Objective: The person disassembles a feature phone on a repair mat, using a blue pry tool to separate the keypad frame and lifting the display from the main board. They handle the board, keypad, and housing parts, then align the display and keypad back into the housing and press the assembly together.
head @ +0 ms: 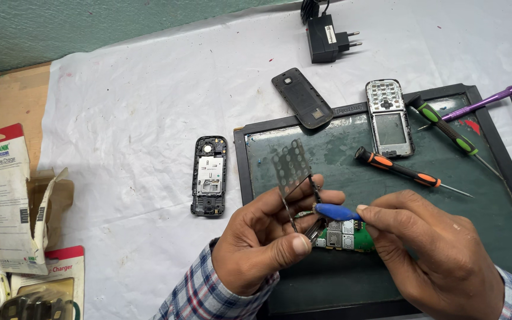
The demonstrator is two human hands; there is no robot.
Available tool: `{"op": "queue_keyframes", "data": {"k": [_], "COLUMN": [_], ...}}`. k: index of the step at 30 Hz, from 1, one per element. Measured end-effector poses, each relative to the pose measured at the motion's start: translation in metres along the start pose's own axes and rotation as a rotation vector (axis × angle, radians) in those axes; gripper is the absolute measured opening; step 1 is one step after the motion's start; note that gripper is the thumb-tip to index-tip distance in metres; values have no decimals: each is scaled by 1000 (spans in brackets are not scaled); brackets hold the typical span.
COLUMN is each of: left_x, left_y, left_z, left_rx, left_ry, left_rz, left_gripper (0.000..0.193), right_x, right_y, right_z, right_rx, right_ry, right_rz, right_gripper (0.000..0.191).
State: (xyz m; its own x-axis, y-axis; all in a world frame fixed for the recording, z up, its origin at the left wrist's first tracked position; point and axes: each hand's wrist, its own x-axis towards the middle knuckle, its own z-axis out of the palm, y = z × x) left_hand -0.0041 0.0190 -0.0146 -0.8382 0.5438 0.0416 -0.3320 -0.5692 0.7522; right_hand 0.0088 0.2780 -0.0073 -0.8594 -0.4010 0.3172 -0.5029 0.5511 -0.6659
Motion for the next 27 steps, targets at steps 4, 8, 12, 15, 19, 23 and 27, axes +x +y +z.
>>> {"op": "queue_keyframes", "data": {"k": [4, 8, 12, 15, 19, 23, 27], "left_x": [1, 3, 4, 6, 3, 1, 0], "left_y": [-4, -7, -8, -10, -11, -9, -5], "left_z": [-1, -2, -2, -4, -1, -2, -5], "left_rx": [-22, -62, -81, -81, -135, -139, -146], "left_ry": [60, 123, 119, 129, 87, 57, 106], "left_rz": [3, 81, 84, 98, 78, 118, 158], "left_gripper": [65, 65, 68, 67, 67, 64, 61], "right_x": [-2, -8, -11, -9, -7, -8, -10], "right_y": [-1, -2, 0, 1, -2, -1, -4], "right_z": [3, 5, 7, 8, 12, 6, 10], "right_rx": [48, 141, 256, 245, 269, 279, 255], "right_ry": [1, -12, -43, -30, -18, -33, 33], "right_rz": [7, 81, 90, -85, -124, -39, -27], "right_gripper": [27, 27, 28, 29, 27, 22, 22]}}
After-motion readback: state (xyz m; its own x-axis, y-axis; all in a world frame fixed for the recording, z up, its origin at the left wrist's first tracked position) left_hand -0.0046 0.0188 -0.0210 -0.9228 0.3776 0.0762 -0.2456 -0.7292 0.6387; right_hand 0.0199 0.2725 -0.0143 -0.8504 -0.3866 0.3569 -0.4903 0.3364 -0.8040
